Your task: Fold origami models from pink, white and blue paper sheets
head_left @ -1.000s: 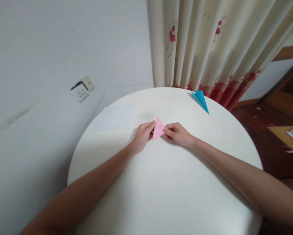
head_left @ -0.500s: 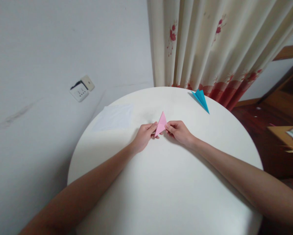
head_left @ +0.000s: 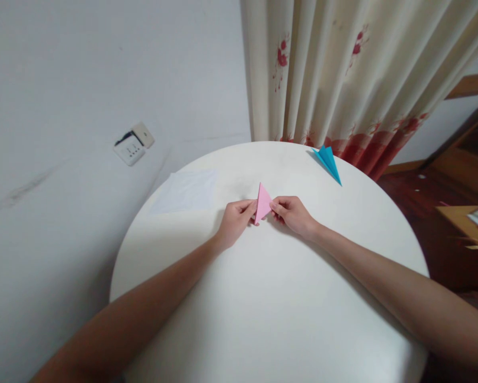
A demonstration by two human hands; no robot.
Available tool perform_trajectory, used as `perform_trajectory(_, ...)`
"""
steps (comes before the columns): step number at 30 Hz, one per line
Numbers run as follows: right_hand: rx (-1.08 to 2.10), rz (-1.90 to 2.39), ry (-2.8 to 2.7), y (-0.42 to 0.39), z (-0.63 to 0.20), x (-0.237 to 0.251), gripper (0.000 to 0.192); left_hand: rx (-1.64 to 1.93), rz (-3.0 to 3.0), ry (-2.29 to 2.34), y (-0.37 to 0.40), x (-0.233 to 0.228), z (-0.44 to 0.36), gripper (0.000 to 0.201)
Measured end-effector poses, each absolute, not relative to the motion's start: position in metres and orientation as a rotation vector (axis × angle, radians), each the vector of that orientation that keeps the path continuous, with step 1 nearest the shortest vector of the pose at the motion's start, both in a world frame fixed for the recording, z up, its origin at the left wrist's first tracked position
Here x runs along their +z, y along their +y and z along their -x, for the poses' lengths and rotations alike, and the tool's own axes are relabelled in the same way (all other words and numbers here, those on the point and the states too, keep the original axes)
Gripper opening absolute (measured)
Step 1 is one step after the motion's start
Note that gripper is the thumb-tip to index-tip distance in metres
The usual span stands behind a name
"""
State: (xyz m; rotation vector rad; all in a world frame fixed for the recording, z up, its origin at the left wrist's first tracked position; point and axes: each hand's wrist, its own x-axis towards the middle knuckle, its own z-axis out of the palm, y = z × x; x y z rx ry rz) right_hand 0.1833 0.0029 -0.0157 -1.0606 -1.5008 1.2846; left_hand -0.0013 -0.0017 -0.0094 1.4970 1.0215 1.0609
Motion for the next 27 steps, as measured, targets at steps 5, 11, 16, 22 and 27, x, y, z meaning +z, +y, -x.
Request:
perform_trajectory(5, 1.229, 1.06, -1.539, 0.005, -0.182, -0.018, 0.035, 1.054, -1.507, 1.014, -0.005, -0.007, -0.001, 0.041)
perform_trajectory(11, 0.808, 1.067, -1.553, 0.001, -0.181, -0.014, 0.018, 1.108, -1.492, 1.03, -0.005, -0.011, -0.002, 0.04)
perform_trajectory(16, 0.94, 1.003, -1.653, -0.01, -0.175, -0.008, 0.015, 1.124, -1.577, 0.962, -0.006, -0.011, -0.003, 0.036)
perform_trajectory(22, 1.029, 0.963, -1.689, -0.014, -0.172, -0.008, 0.022, 1.08, -1.812, 0.976, -0.009, -0.006, -0.002, 0.031)
perform_trajectory(27, 1.038, 0.974, -1.668, -0.013, -0.173, -0.01, 0.017, 1.065, -1.868, 1.014, -0.01, -0.006, -0.003, 0.031)
